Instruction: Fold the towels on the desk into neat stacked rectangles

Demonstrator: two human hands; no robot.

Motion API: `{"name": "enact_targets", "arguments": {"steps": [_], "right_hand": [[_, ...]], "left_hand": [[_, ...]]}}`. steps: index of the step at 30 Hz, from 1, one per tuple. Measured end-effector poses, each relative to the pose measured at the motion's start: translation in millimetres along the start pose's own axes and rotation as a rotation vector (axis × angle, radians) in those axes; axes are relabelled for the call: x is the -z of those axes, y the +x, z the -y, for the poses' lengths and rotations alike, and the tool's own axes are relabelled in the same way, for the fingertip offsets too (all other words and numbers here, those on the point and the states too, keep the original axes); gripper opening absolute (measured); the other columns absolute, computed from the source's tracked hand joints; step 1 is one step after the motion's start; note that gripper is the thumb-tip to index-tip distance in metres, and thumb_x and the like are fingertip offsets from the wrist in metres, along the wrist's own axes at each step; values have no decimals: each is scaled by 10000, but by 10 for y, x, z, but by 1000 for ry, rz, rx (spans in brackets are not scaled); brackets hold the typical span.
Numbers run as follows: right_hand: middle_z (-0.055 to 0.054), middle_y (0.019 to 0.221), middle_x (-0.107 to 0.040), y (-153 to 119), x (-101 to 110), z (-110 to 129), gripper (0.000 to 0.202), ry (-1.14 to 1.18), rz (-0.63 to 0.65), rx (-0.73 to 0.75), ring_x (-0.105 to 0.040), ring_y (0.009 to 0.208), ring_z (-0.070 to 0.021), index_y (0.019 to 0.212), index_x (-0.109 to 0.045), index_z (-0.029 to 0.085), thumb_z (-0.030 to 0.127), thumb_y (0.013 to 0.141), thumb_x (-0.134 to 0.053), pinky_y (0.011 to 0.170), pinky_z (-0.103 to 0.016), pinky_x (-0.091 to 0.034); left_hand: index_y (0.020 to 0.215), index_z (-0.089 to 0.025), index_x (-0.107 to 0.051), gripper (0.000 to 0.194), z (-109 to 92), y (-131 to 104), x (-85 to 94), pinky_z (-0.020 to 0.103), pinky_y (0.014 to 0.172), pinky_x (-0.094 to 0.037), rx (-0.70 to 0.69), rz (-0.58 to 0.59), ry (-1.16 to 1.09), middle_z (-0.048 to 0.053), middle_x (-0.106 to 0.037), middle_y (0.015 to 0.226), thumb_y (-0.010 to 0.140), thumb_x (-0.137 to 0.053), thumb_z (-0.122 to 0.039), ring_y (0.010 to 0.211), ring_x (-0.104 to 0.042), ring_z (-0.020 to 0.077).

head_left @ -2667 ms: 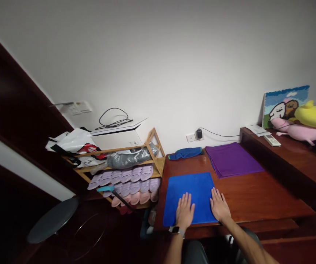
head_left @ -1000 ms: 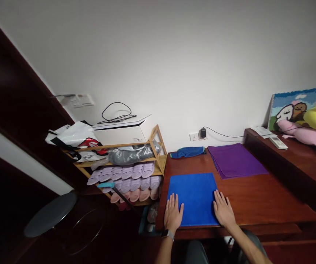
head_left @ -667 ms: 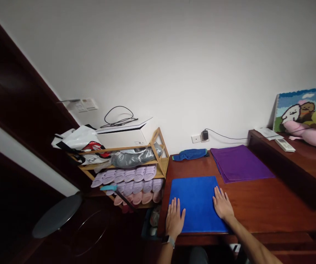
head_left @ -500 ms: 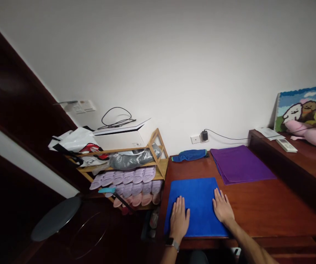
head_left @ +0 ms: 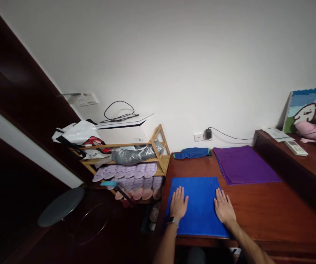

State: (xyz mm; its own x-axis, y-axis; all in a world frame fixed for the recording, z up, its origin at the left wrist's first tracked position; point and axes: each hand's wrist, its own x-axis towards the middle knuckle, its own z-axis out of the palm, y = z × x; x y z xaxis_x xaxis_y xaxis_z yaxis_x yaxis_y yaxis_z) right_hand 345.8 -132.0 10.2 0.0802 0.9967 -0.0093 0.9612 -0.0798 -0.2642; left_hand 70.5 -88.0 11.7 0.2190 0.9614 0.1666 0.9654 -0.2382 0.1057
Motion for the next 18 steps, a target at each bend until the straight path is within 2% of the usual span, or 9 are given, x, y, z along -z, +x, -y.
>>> {"name": "enact_targets", "arguments": {"steps": [2, 4, 8, 11, 14, 18], "right_hand": [[-79, 1708, -255, 9, -31, -10, 683, -1, -1, -6, -198, 1593, -244, 1642, -239, 84, 390, 1041, -127, 1295, -463, -166], [-80, 1708, -260, 16, -67, -19, 687, -10, -5, -9, -195, 1594, -250, 1643, -239, 83, 395, 1040, -133, 1294, -466, -167], [-74, 1711, -253, 8, -99, -20, 689, -45, 3, -15, -189, 1596, -249, 1645, -240, 91, 398, 1037, -135, 1294, -460, -155], [-61, 1718, -227, 42, -25, -7, 693, -61, 58, -30, -179, 1598, -243, 1648, -225, 97, 404, 1037, -117, 1294, -453, -155], [-52, 1729, -191, 185, 129, 21, 693, -55, 67, -50, -149, 1604, -227, 1654, -189, 100, 404, 1040, -89, 1297, -438, -136], [-36, 1740, -154, 453, 278, 74, 689, -29, 81, -46, -118, 1608, -221, 1660, -151, 110, 412, 1044, -87, 1299, -410, -113]], "left_hand": [[1636, -166, -301, 633, 337, -65, 31, 503, 1254, -336, 40, -15, 27, 124, -334, 1678, 1078, -280, -464, 1553, -322, 271], [1635, -155, -301, 635, 498, -100, 19, 482, 1252, -344, 51, -38, 36, 126, -334, 1680, 1080, -275, -461, 1553, -322, 263], [1636, -158, -299, 627, 491, -104, -75, 483, 1251, -348, 52, -104, 38, 129, -361, 1669, 1079, -285, -446, 1554, -319, 260], [1626, -140, -319, 633, 465, -100, -114, 474, 1253, -348, 42, -124, 29, 138, -364, 1667, 1079, -287, -458, 1553, -321, 259], [1612, -116, -347, 643, 480, -107, -120, 466, 1254, -349, 40, -136, 23, 151, -364, 1665, 1078, -290, -470, 1552, -323, 261], [1622, -141, -327, 635, 487, -115, -137, 474, 1244, -366, 38, -166, 24, 137, -380, 1660, 1081, -288, -470, 1542, -345, 259]]}}
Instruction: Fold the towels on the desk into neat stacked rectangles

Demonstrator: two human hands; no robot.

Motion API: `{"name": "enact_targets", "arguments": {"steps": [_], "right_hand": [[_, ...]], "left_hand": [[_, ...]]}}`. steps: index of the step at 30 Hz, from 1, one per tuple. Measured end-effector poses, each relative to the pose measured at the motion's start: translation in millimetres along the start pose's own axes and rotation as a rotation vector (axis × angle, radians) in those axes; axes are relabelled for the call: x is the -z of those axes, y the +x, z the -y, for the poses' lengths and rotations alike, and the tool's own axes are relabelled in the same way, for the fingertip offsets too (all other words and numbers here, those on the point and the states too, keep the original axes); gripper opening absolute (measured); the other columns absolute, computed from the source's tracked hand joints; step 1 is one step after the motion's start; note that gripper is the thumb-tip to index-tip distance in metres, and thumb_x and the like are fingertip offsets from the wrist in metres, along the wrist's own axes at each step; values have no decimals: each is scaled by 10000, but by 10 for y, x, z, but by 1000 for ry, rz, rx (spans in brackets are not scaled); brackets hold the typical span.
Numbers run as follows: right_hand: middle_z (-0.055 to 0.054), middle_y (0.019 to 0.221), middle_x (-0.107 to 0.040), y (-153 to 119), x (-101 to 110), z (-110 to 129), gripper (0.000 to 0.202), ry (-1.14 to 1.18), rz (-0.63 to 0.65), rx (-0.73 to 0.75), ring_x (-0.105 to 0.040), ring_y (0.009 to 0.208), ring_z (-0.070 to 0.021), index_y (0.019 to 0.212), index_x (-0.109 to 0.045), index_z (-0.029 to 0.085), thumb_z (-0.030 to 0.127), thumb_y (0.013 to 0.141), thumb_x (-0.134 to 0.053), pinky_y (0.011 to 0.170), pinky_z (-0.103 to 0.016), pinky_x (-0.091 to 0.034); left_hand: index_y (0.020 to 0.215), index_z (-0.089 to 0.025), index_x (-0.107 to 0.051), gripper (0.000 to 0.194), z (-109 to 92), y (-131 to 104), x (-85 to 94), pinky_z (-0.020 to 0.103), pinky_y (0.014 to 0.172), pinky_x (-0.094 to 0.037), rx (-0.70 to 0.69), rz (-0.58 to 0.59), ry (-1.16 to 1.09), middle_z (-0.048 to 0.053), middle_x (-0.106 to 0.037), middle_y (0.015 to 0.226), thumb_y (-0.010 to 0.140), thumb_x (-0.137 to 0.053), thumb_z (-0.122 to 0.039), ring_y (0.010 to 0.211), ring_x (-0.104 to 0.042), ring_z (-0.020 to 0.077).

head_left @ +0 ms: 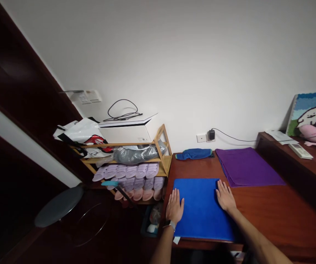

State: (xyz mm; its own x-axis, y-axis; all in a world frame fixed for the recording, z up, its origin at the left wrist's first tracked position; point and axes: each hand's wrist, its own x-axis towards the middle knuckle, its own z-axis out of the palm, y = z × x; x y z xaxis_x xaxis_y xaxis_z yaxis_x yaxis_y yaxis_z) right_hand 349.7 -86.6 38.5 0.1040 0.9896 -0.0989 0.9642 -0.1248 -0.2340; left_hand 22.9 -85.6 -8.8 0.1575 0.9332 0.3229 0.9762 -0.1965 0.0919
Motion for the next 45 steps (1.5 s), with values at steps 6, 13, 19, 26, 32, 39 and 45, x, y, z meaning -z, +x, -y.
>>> {"name": "enact_targets", "arguments": {"steps": [6, 13, 19, 26, 32, 39, 45], "right_hand": [[-48, 1736, -173, 116, -98, 23, 691, -21, 6, 23, -107, 1610, -229, 1653, -167, 87, 397, 1039, -109, 1302, -419, -69], [-69, 1733, -163, 133, -182, -36, 704, 27, -26, 40, -131, 1607, -214, 1651, -168, 70, 407, 1037, -90, 1304, -418, -82], [-88, 1715, -230, 192, -335, -102, 690, 35, -68, 78, -181, 1598, -235, 1638, -263, 70, 350, 1021, -132, 1299, -450, -134], [-74, 1720, -218, 181, -330, -112, 715, 32, -71, 76, -173, 1599, -230, 1648, -216, 76, 415, 1032, -91, 1302, -443, -132], [-63, 1727, -192, 163, -311, -91, 710, -1, -70, 57, -159, 1602, -225, 1647, -202, 68, 402, 1031, -85, 1305, -435, -107], [-77, 1723, -223, 178, -329, -105, 712, 32, -69, 62, -172, 1600, -227, 1647, -220, 75, 410, 1030, -102, 1302, -442, -122], [-79, 1729, -209, 165, -298, -120, 711, 24, -53, 59, -157, 1603, -223, 1650, -208, 75, 407, 1032, -88, 1301, -431, -108]], "left_hand": [[1633, -166, -302, 615, 56, -20, 14, 472, 1223, -400, -24, -4, 45, 123, -410, 1648, 1080, -305, -434, 1524, -383, 253], [1642, -138, -262, 588, -670, 230, 159, 491, 1276, -313, -138, -24, 4, 110, -345, 1680, 1079, -250, -306, 1569, -283, 235], [1652, -175, -248, 633, -1821, 757, -102, 452, 1304, -256, -302, 180, -234, 81, -307, 1695, 1086, -211, -455, 1585, -236, 211], [1648, -178, -267, 632, -559, 816, -91, 510, 1279, -278, -31, 216, -42, 112, -327, 1685, 1076, -271, -449, 1569, -283, 264], [1630, -169, -310, 585, 325, 716, 32, 461, 1251, -339, -43, 158, 24, 98, -384, 1663, 1089, -250, -382, 1546, -338, 231], [1670, -175, -142, 611, -438, 458, 226, 483, 1266, -326, -96, 7, -27, 104, -334, 1684, 1093, -249, -346, 1564, -295, 247], [1672, -229, -121, 633, -649, -105, 352, 467, 1276, -314, -226, 152, -107, 56, -287, 1702, 1096, -270, -446, 1567, -289, 230]]}}
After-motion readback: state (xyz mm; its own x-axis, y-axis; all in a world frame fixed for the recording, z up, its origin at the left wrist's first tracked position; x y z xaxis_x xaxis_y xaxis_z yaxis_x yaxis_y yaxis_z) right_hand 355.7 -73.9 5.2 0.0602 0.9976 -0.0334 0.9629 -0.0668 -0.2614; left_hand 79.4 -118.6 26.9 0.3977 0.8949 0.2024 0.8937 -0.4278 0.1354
